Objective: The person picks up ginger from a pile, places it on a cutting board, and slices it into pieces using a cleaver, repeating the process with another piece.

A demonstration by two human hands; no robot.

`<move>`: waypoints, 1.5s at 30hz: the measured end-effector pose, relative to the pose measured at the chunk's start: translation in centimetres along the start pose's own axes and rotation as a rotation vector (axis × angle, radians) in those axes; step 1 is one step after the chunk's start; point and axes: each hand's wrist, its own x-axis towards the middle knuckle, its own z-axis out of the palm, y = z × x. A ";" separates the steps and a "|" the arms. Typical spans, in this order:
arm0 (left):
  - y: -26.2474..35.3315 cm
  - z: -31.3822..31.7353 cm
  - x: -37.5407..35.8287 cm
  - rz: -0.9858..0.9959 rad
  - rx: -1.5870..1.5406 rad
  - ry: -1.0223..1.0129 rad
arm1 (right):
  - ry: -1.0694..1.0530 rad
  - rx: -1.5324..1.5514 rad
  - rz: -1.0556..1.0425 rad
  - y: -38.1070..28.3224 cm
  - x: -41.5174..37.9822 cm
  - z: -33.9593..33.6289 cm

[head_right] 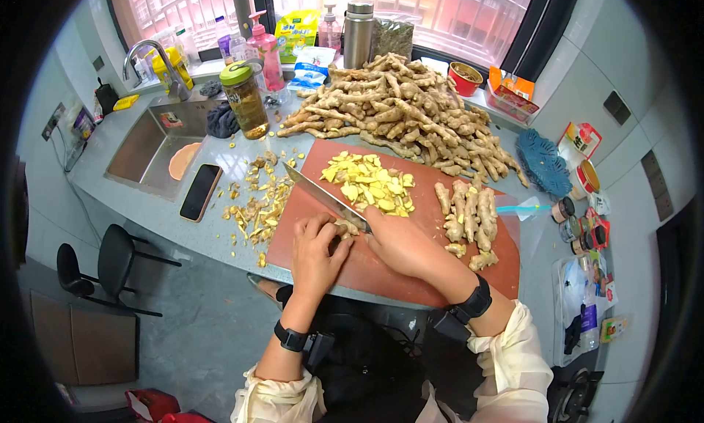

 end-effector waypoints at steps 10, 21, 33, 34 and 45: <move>-0.1 0.0 -0.2 -0.008 0.003 -0.015 | -0.008 0.050 0.026 1.1 -4.4 -0.8; -0.1 0.0 -0.3 0.014 0.025 0.005 | 0.017 0.040 0.015 0.3 -1.4 0.7; 0.1 -0.2 -0.2 0.013 0.021 -0.012 | 0.043 0.016 0.028 1.4 -3.1 1.1; 0.1 -0.1 -0.3 0.014 0.021 -0.014 | 0.044 0.018 0.029 1.2 -2.8 1.3; -0.5 0.1 -0.5 0.039 0.025 0.026 | 0.025 -0.014 0.002 1.9 -3.5 -0.1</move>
